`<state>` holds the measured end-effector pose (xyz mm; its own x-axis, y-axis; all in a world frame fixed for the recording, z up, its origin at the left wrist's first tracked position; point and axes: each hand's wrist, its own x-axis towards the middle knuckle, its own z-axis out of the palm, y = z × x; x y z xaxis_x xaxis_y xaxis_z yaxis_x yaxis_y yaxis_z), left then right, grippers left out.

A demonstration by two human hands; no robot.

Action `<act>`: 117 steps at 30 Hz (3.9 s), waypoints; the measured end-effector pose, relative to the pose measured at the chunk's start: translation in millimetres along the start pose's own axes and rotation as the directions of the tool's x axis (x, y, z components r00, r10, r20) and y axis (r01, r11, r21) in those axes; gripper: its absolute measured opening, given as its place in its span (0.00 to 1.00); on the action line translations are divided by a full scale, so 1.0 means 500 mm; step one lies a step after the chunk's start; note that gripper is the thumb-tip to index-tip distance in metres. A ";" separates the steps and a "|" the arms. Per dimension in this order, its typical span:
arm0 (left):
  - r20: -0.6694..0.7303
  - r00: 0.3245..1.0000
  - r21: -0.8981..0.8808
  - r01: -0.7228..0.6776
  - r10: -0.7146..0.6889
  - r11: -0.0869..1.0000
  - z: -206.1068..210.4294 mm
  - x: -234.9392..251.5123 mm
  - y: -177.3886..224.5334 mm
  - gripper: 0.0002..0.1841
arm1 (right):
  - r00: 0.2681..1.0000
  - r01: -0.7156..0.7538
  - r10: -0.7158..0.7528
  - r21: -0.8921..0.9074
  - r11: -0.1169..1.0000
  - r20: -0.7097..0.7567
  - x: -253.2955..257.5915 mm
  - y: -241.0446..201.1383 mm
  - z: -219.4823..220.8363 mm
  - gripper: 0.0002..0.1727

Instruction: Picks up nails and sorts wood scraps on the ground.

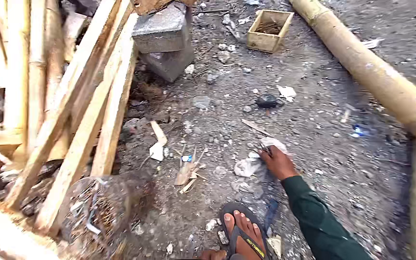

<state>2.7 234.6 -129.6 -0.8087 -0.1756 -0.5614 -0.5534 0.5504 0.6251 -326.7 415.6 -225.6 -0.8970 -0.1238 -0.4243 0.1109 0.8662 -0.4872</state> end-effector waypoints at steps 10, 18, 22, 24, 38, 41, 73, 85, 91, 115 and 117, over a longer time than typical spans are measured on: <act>-0.043 0.999 -0.071 0.027 -0.030 0.997 -0.023 -0.025 0.015 0.20 | 0.947 0.271 -0.222 -0.205 0.940 0.233 0.018 0.007 0.010 0.32; -0.563 0.827 0.144 0.098 0.000 0.985 -0.298 -0.101 0.018 0.14 | 0.931 0.209 -0.092 -0.310 0.927 0.353 0.015 0.012 -0.012 0.26; -0.700 0.690 0.151 0.394 -0.183 0.907 -0.444 -0.082 -0.072 0.32 | 0.918 0.198 -0.041 -0.366 0.909 0.393 0.022 0.003 -0.032 0.23; -0.648 0.713 0.196 0.496 -0.268 0.846 -0.472 -0.062 -0.132 0.48 | 0.916 0.172 -0.038 -0.306 0.936 0.399 0.033 0.018 -0.034 0.19; -0.292 0.942 0.652 0.321 -0.163 0.687 -0.564 -0.008 -0.240 0.50 | 0.833 -0.334 -0.142 0.691 0.641 0.534 -0.141 0.096 -0.075 0.20; -0.318 0.944 0.649 0.282 -0.085 0.707 -0.577 0.002 -0.252 0.49 | 0.759 -0.387 -0.329 0.795 0.467 0.562 -0.174 0.065 -0.017 0.22; -0.412 0.879 -0.232 0.154 -0.241 0.960 -0.569 -0.042 -0.178 0.21 | 0.509 0.294 -0.725 0.698 0.653 0.464 -0.491 -0.740 0.169 0.44; -0.607 0.737 -0.187 0.229 -0.296 0.955 -0.583 -0.025 -0.197 0.21 | 0.883 0.221 -0.457 0.760 0.611 0.110 -0.232 -0.442 0.117 0.31; -0.582 0.771 -0.052 0.280 -0.257 0.958 -0.538 0.025 -0.206 0.45 | 0.991 0.033 -0.108 0.646 0.763 0.076 -0.207 -0.143 0.108 0.29; -0.782 0.617 0.207 0.121 0.090 0.971 -0.470 0.058 -0.271 0.48 | 0.373 0.925 -0.811 -0.249 0.287 0.450 0.195 -0.550 0.274 0.27; -0.786 0.612 0.216 0.134 0.091 0.967 -0.471 0.059 -0.271 0.49 | 0.313 0.938 -0.813 -0.295 0.183 0.490 0.206 -0.554 0.302 0.23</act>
<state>6.9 -37.4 -103.3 -0.7016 -0.6989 0.1391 -0.6007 0.6850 0.4122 -384.9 90.0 -249.6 -0.1611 -0.9807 -0.1106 -0.9473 0.1851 -0.2614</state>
